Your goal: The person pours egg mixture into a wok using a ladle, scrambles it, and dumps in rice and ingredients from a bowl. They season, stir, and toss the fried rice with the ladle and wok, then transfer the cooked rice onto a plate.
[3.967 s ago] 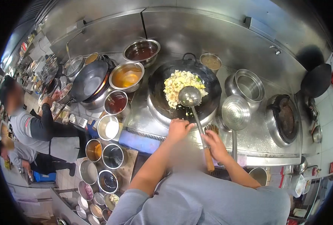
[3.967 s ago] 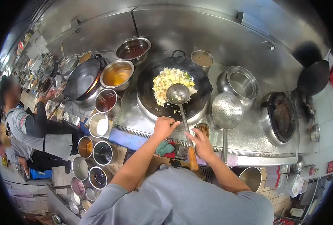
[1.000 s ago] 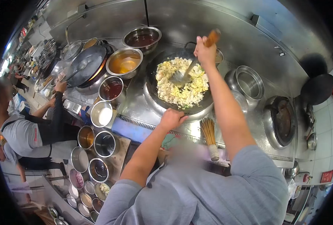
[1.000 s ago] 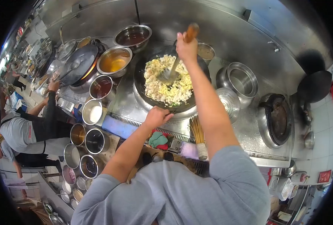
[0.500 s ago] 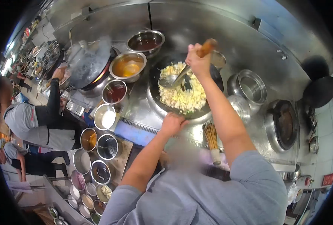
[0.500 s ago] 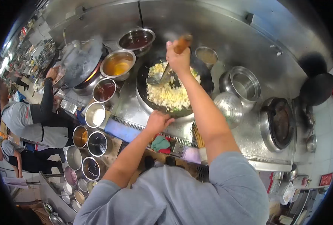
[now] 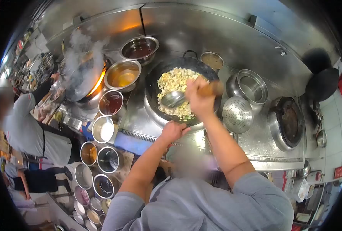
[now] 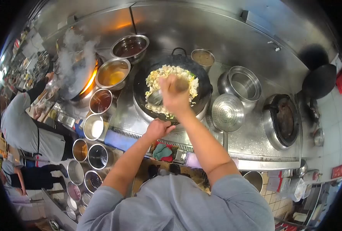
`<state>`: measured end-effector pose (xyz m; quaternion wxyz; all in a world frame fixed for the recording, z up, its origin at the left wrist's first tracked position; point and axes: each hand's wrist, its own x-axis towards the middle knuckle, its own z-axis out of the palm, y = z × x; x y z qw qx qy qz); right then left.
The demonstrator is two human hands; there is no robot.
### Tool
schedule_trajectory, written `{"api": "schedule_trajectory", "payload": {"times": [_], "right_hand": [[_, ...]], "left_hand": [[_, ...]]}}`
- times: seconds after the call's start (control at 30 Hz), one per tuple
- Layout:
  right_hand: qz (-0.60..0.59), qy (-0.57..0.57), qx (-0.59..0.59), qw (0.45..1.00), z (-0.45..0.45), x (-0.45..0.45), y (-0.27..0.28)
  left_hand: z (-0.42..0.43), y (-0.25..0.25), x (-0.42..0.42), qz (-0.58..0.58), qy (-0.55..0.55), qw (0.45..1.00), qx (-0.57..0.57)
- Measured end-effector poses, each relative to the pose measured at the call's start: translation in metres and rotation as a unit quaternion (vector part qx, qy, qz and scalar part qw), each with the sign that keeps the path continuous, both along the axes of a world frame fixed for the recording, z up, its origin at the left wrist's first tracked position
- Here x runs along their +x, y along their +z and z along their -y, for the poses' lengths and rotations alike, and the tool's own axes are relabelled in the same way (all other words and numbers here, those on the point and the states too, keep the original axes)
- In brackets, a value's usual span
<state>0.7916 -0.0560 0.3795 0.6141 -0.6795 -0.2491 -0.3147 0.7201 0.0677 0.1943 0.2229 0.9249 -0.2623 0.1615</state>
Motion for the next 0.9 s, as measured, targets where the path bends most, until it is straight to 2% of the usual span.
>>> {"api": "schedule_trajectory", "payload": {"times": [0.07,0.1,0.13,0.17,0.2,0.23,0.27,0.3,0.37,0.43,0.53,0.57,0.63,0.67,0.7,0.77,0.8,0.87,0.9], "right_hand": [[0.082,-0.027,-0.079,0.993,0.007,0.004,-0.034],[-0.004,-0.075,-0.051,0.996,0.029,0.051,-0.053],[-0.128,0.069,0.213,0.966,0.045,0.060,-0.015],[-0.144,-0.011,0.213,0.966,0.068,0.064,0.021],[-0.104,-0.108,0.202,0.968,0.098,0.082,0.031],[-0.104,-0.079,0.283,0.950,0.119,0.084,0.042],[-0.046,-0.058,0.340,0.937,0.127,0.081,0.035],[-0.047,-0.058,0.342,0.937,0.115,0.085,0.017],[-0.087,0.009,0.261,0.961,0.072,0.090,-0.021],[-0.206,0.091,0.266,0.937,0.048,0.096,0.014],[-0.147,0.067,0.311,0.936,0.031,0.109,0.036],[-0.147,0.072,0.311,0.936,0.022,0.112,0.026],[-0.133,0.096,0.228,0.960,0.006,0.118,-0.009],[-0.175,0.124,0.171,0.962,0.010,0.121,0.005],[-0.176,0.126,0.171,0.961,0.020,0.126,0.021],[-0.217,0.015,0.139,0.966,0.043,0.143,0.051],[-0.166,-0.011,0.179,0.970,0.055,0.145,0.050],[-0.105,-0.047,0.215,0.970,0.058,0.140,0.024],[-0.131,0.023,0.192,0.972,0.050,0.139,0.012]], "left_hand": [[0.001,0.000,0.001,-0.013,0.004,1.000,0.005],[0.003,0.000,0.001,-0.030,0.018,0.999,0.004],[0.003,0.000,0.003,-0.048,0.003,0.999,-0.003],[0.005,-0.002,-0.001,-0.048,0.002,0.999,-0.003],[0.004,-0.005,-0.002,-0.037,0.002,0.999,-0.010],[0.004,-0.004,0.001,-0.022,0.006,1.000,-0.018],[0.003,-0.002,0.002,-0.040,-0.004,0.998,-0.039],[0.002,-0.001,0.002,-0.041,-0.003,0.998,-0.038],[0.005,0.001,0.002,-0.062,0.009,0.997,-0.040],[0.003,0.001,0.000,-0.072,0.004,0.997,-0.029],[0.002,0.001,0.003,-0.052,0.012,0.998,-0.012],[0.002,-0.002,0.001,-0.042,0.020,0.999,-0.008],[0.002,-0.002,0.002,-0.041,0.021,0.999,-0.007],[0.002,-0.001,0.003,-0.056,0.023,0.998,-0.007],[0.005,-0.002,0.002,-0.073,0.025,0.997,-0.009],[0.008,-0.003,-0.002,-0.063,0.024,0.998,-0.010],[0.006,-0.001,0.001,-0.049,0.023,0.998,-0.012],[0.012,0.044,-0.008,-0.010,0.013,1.000,-0.001],[0.014,0.051,-0.010,-0.005,0.010,1.000,-0.003]]}}
